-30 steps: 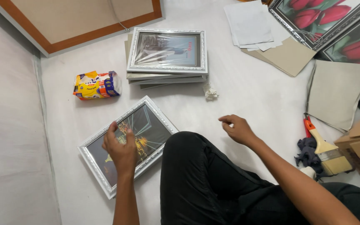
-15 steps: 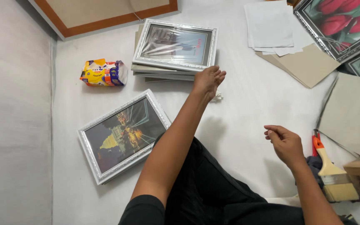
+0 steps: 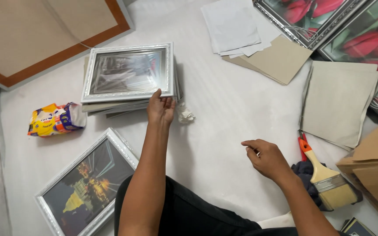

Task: Assembling a picture frame by cleaning the glass and securing the backing board.

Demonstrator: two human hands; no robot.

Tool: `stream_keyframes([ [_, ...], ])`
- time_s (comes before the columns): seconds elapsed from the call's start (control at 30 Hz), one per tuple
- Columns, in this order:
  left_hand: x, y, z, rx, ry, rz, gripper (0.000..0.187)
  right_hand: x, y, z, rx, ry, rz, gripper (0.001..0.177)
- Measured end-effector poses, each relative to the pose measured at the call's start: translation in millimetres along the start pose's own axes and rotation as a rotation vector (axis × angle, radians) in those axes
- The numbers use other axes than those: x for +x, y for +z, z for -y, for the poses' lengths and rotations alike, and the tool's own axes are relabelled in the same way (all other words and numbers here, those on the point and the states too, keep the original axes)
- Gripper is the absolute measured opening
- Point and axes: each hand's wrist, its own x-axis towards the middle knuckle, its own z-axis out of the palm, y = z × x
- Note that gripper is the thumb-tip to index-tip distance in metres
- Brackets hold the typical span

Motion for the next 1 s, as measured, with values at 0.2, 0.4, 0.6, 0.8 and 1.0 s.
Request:
stream_keyframes([
  [0.2,-7,16,-7,0.01,0.135,-0.08,0.08,5,1,-3,-0.007,0.067,0.09,0.028],
  [0.4,44,-11,-12,-0.191,0.219,-0.006,0.041,7,9,-1,-0.037,0.102,0.181,0.03],
  [0.6,60,-19,-12,-0.249,0.262,0.034,0.046,7,9,0,-0.09,0.114,0.209,0.03],
  [0.8,35,-5,-26,-0.199,0.231,0.135,0.035,5,6,0,-0.113,0.075,0.215,0.031],
  [1.0,-14,7,-20,-0.096,0.131,0.244,0.036,4,-14,-2,-0.047,0.058,0.071,0.03],
])
